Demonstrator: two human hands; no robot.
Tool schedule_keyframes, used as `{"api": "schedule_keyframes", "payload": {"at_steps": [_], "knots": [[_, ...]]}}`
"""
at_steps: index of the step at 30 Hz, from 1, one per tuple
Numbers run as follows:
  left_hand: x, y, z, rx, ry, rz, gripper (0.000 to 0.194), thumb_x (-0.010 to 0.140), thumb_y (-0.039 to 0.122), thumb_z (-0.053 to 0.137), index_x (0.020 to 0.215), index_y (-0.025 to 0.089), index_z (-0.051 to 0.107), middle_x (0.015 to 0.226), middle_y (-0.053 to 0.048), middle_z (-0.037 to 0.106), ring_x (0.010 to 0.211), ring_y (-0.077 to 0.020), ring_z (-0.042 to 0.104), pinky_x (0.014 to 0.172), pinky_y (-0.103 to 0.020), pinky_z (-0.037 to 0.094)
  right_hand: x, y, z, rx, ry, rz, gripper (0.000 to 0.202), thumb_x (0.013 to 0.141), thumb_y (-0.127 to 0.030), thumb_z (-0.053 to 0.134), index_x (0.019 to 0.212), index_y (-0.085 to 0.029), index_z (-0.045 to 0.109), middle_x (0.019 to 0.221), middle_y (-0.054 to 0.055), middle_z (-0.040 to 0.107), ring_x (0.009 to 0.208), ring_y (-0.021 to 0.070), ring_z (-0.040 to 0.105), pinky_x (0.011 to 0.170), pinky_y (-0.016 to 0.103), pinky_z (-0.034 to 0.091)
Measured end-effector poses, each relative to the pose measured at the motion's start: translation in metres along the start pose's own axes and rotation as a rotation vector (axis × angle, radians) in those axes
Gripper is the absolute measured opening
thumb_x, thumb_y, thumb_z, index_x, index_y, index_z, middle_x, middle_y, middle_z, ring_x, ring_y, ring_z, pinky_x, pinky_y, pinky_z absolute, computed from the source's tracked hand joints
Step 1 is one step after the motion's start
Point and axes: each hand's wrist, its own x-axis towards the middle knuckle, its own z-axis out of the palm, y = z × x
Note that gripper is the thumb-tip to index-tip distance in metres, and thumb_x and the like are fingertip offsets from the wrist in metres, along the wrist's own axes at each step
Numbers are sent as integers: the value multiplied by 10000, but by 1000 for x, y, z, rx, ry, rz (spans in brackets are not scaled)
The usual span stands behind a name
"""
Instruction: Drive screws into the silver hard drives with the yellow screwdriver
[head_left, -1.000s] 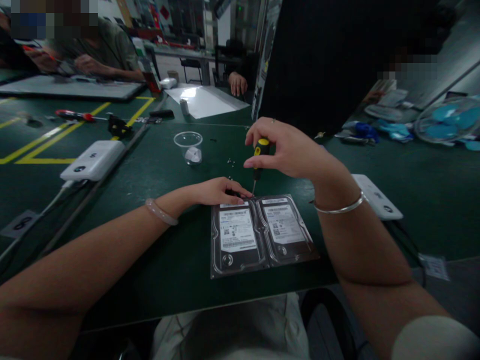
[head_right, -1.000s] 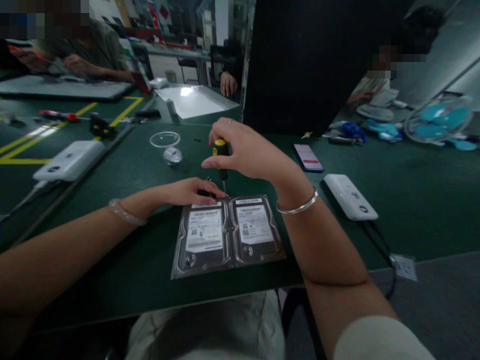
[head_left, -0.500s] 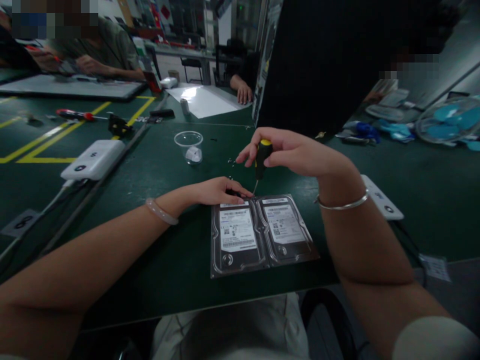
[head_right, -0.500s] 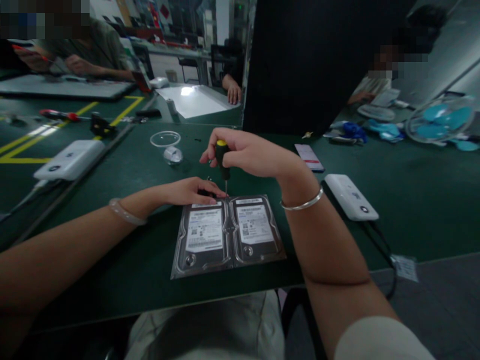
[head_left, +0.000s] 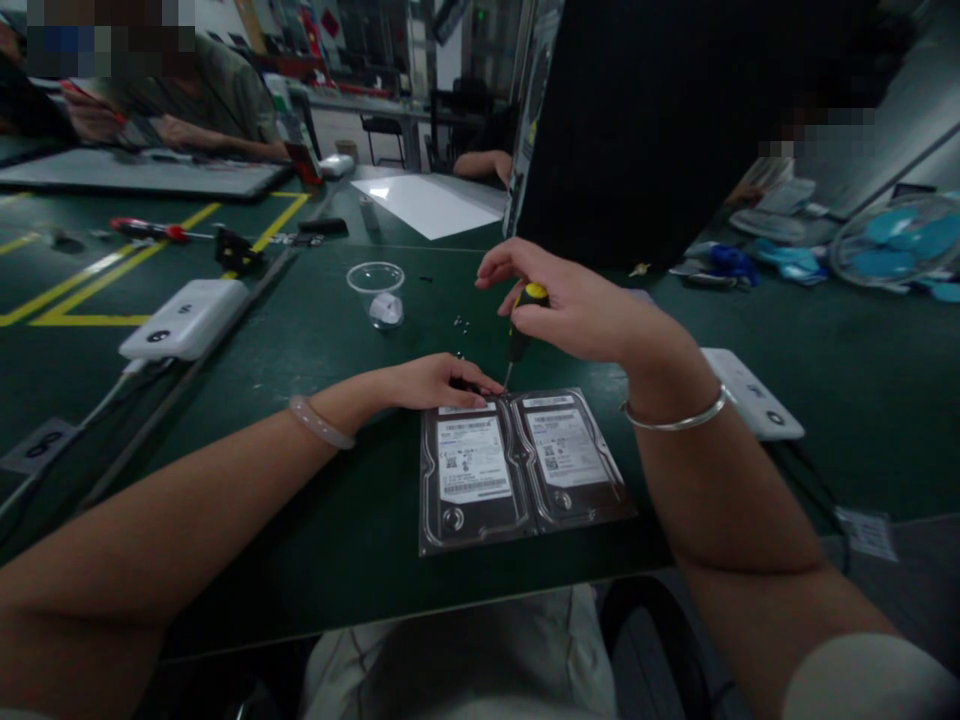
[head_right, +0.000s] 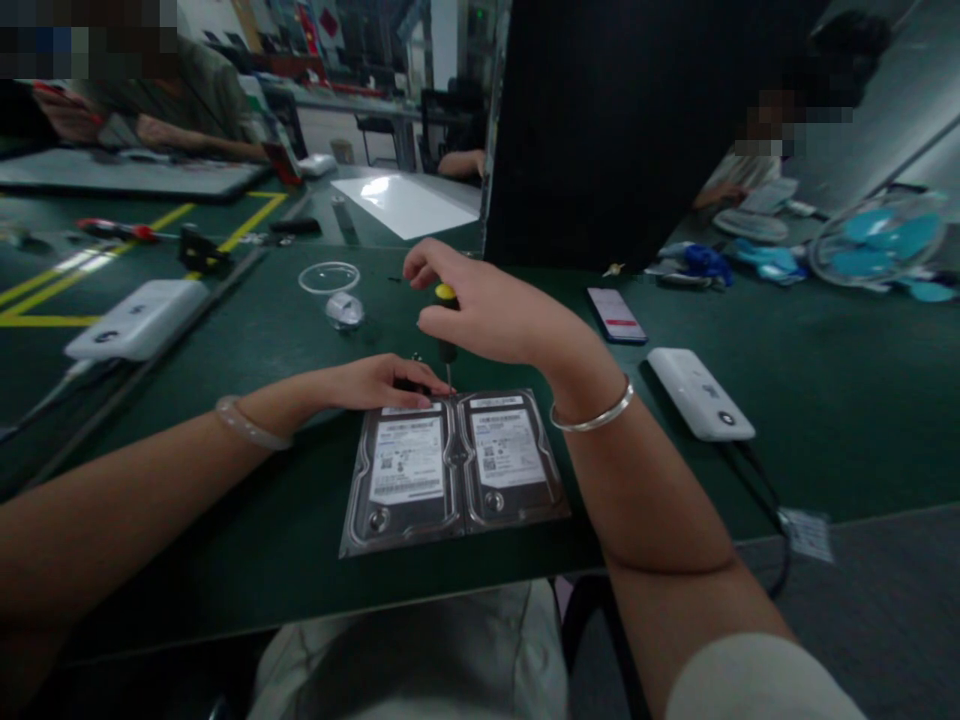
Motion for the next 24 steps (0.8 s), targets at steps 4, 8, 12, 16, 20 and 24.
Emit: {"api": "schedule_keyframes", "payload": {"at_steps": [4,8,12,16,20,24], "knots": [[0,0,1,-17,4,4,404,919,345,643,1291,190,666,1282,-67,696,1175,-209,649,1030,-327,466,-2,-2,-1,5,-51,10,392,798,-166,527,1187,-209,490,1261,84,607,1038,195,606,865,337,495],[0,0,1,-16,6,-9,390,920,350,641,1282,210,674,1277,-58,699,1170,-208,650,1031,-328,464,-1,-4,4,-82,46,3,273,786,-180,529,1047,-215,457,1082,64,602,858,163,543,749,317,461],[0,0,0,12,6,-21,407,917,370,642,1298,229,669,1295,-53,689,1186,-217,637,1039,-339,458,0,-2,7,-231,157,67,214,805,-192,532,999,-215,447,971,42,579,756,146,480,688,319,395],[0,0,0,34,0,-32,434,918,392,635,1316,222,658,1309,-59,682,1188,-224,635,1032,-345,463,0,4,3,-290,130,90,201,895,-319,559,1040,-199,490,887,27,590,711,148,499,674,323,380],[0,-2,1,10,0,-11,429,918,383,632,1308,206,659,1296,-55,692,1170,-202,646,1027,-323,463,-2,10,-10,-273,77,-80,231,876,-286,637,1078,-181,600,1006,52,660,882,185,600,818,344,456],[-1,-2,0,14,0,3,413,923,381,631,1301,218,663,1285,-45,697,1161,-192,647,1013,-309,462,-5,11,-21,-195,-4,-228,276,881,-108,520,1068,-158,716,1177,94,696,1107,214,633,985,383,466]]}}
